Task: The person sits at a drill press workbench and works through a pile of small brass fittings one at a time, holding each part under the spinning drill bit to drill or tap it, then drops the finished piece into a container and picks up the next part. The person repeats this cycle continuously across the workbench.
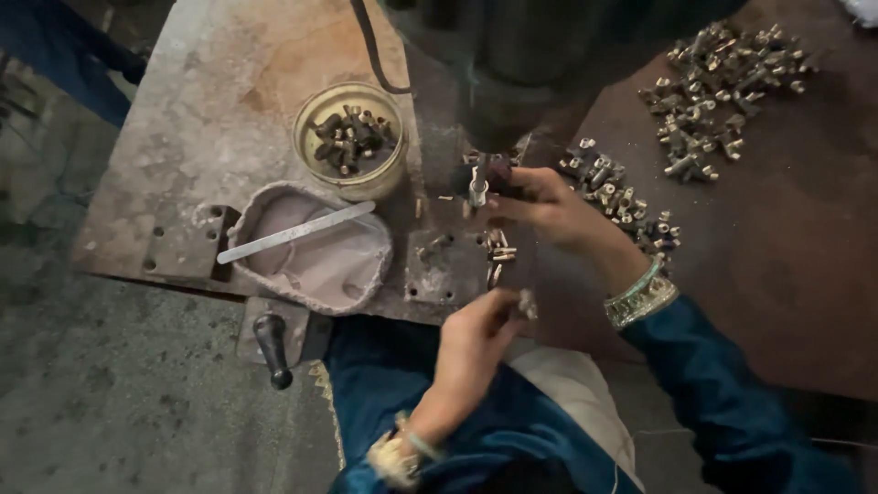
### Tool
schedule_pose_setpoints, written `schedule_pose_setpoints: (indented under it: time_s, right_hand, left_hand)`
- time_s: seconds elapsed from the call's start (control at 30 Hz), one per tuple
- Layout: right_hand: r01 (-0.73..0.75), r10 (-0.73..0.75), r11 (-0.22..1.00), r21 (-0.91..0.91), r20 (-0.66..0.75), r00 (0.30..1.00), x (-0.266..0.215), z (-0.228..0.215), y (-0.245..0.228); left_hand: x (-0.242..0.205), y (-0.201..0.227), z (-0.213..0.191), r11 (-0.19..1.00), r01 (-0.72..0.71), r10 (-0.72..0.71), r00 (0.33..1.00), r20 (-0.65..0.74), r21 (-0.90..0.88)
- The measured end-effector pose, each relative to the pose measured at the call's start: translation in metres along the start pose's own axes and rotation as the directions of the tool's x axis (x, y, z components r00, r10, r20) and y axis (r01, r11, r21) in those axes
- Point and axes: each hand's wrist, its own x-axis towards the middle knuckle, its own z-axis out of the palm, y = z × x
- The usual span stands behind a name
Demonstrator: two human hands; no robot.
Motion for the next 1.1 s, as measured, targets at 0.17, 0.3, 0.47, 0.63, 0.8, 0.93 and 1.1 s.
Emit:
schedule_pose_setpoints:
  time_s: [0.17, 0.3, 0.47, 0.63, 0.8, 0.93, 1.1]
  right_hand:
    - [0.070, -0.072, 0.997, 0.039, 0.046, 0.996, -0.001, 0.001, 0.002]
    - [0.072, -0.076, 0.994, 0.086, 0.046, 0.996, -0.001, -0.005, 0.012]
    - [0.100, -0.100, 0.995, -0.001, 0.022, 0.995, -0.002, -0.002, 0.016]
    - [0.058, -0.059, 0.994, 0.094, 0.008, 0.998, 0.000, 0.002, 0.001]
    - [0.059, -0.063, 0.993, 0.097, 0.038, 0.997, -0.004, 0.003, 0.000]
    - [0.079, -0.081, 0.992, 0.100, 0.010, 0.997, -0.003, 0.001, 0.015]
    - [0.140, -0.139, 0.986, 0.090, -0.013, 0.990, -0.001, 0.002, 0.019]
  left_hand:
    - [-0.014, -0.003, -0.034, 0.990, 0.005, -0.001, 1.000, 0.028, -0.140]
    - [-0.030, 0.095, -0.065, 0.875, -0.464, 0.484, 0.856, -0.185, 0.142]
    - [0.015, -0.008, -0.059, 0.327, -0.648, 0.806, 0.571, 0.155, 0.688]
    - [0.009, 0.015, -0.064, 0.558, -0.474, 0.595, 0.801, 0.069, 0.681]
    - [0.033, -0.021, -0.054, 0.528, -0.267, 0.437, 0.899, 0.011, 0.807]
    - [0.051, -0.016, 0.003, 0.475, -0.470, 0.664, 0.746, 0.048, 0.744]
    - [0.094, -0.050, 0.050, 0.267, -0.689, 0.605, 0.664, 0.439, 0.674]
